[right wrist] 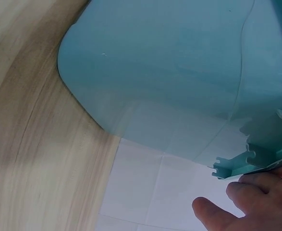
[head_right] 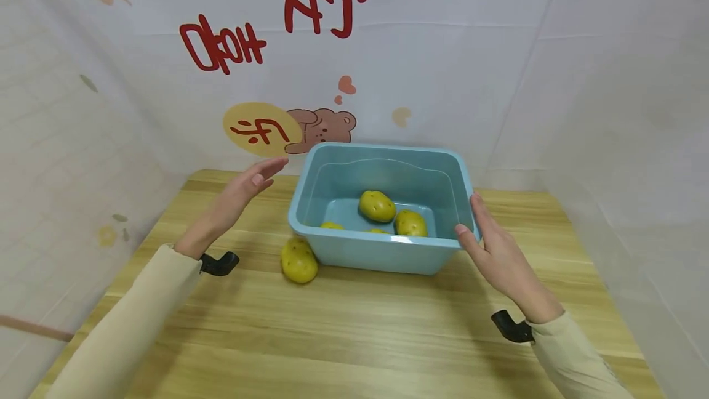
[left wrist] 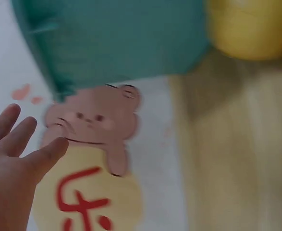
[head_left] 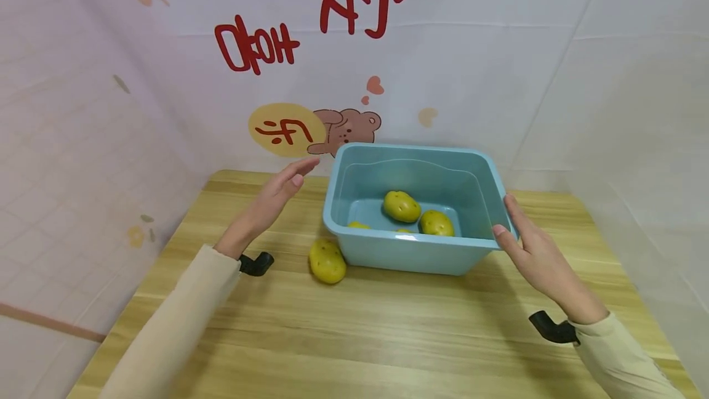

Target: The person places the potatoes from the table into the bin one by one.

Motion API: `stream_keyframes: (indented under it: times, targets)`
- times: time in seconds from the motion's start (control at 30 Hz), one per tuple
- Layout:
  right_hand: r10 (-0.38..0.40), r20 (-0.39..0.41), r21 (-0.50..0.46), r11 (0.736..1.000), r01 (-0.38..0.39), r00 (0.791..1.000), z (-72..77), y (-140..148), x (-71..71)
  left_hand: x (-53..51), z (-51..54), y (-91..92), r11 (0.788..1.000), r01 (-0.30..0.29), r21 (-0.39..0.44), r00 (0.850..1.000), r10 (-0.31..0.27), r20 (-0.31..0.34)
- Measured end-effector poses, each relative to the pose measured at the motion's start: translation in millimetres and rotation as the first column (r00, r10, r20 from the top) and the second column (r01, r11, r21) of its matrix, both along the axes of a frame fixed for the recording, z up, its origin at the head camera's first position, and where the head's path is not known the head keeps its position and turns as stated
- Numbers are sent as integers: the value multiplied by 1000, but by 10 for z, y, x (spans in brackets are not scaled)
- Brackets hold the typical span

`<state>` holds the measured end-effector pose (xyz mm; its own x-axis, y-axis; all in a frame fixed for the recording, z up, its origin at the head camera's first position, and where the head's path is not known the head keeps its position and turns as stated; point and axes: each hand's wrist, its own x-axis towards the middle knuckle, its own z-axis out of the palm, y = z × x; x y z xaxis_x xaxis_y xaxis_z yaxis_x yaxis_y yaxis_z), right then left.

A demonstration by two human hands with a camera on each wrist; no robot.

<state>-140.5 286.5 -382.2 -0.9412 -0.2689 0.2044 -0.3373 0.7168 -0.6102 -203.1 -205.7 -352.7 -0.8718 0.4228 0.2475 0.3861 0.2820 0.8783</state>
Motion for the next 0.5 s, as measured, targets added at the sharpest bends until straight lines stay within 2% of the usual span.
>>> stream_keyframes:
  times: [0.13,0.27,0.37,0.5]
  targets:
    - [1,-10,-3,1000,-1,1000,-6,23,17,106,-264,-95,998,13,-63,998,-8,69]
    - [5,-17,-3,1000,-5,1000,-15,21,13,185,-462,-105,993,66,-95,990,-54,132]
    - [9,-19,-5,1000,-9,1000,-23,14,-2,228,-563,-102,986,123,-111,976,-100,193]
    - [15,-21,-10,1000,-15,1000,-23,3,-22,265,-647,-103,968,203,-151,948,-156,277]
